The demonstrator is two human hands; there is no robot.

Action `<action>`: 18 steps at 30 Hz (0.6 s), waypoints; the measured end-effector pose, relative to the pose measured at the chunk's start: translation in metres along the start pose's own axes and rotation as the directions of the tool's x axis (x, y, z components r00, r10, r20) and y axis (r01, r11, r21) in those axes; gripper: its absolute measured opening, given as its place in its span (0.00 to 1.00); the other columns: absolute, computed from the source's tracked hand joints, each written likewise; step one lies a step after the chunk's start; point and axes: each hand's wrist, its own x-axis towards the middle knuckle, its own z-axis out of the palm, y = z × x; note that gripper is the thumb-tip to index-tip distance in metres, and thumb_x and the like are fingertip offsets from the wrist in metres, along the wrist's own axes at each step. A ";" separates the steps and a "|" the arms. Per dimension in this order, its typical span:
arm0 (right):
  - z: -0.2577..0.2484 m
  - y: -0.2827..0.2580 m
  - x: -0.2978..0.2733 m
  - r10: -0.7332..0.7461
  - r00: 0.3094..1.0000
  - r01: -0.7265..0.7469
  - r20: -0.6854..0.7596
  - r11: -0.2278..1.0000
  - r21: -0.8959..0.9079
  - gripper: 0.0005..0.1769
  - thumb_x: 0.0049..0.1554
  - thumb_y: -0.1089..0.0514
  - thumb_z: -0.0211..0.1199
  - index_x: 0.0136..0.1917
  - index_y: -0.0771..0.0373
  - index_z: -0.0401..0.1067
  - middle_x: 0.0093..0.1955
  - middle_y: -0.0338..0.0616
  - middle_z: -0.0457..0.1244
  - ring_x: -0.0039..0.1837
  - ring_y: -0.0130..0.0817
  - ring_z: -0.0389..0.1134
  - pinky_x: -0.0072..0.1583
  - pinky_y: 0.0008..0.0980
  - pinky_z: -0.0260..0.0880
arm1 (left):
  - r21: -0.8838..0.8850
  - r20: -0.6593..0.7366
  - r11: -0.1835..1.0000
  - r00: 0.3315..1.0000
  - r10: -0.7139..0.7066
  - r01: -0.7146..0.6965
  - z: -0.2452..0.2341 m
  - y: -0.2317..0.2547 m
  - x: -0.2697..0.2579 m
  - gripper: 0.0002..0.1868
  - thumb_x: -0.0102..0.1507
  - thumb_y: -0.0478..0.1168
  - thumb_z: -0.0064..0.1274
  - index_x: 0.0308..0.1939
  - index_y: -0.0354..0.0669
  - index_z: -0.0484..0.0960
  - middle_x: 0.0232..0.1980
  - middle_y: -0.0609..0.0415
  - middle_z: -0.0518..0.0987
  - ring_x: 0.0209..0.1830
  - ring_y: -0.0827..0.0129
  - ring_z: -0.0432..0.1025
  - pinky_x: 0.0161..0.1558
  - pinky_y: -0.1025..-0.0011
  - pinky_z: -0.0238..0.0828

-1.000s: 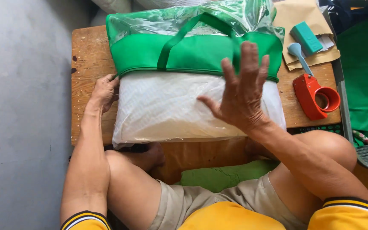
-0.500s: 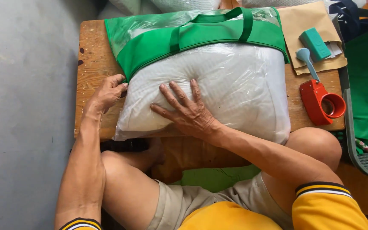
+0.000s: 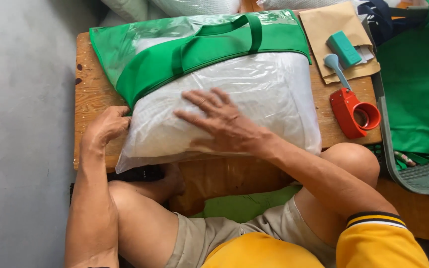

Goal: The person places a plastic-wrapped pillow into a green zippered bag, zips the bag closed, and then applies a label to the front of the bag using a handheld stamper.

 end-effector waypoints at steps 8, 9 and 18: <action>-0.027 0.249 -0.123 0.532 0.627 -0.616 -0.569 0.786 0.055 0.13 0.59 0.62 0.59 0.54 0.68 0.78 0.47 0.53 0.71 0.49 0.49 0.67 0.50 0.44 0.66 | 0.416 -0.500 0.892 0.774 0.389 -0.180 -0.003 0.211 -0.072 0.36 0.72 0.54 0.50 0.75 0.32 0.65 0.74 0.31 0.65 0.72 0.36 0.59 0.61 0.29 0.58; -0.023 0.262 -0.131 0.527 0.627 -0.615 -0.574 0.787 0.050 0.13 0.59 0.62 0.59 0.54 0.68 0.78 0.47 0.53 0.71 0.49 0.49 0.67 0.50 0.44 0.66 | 0.414 -0.504 0.892 0.769 0.392 -0.183 0.011 0.234 -0.072 0.36 0.72 0.54 0.50 0.75 0.32 0.65 0.74 0.31 0.65 0.72 0.36 0.59 0.61 0.29 0.58; 0.024 0.303 -0.161 0.825 0.562 -0.791 -0.062 0.558 0.250 0.38 0.46 0.69 0.51 0.71 0.55 0.69 0.61 0.58 0.68 0.56 0.47 0.71 0.58 0.40 0.70 | 0.578 0.026 0.347 0.442 0.897 -0.739 0.116 0.346 -0.089 0.72 0.45 0.93 0.51 0.83 0.62 0.53 0.86 0.49 0.38 0.84 0.42 0.28 0.67 0.14 0.20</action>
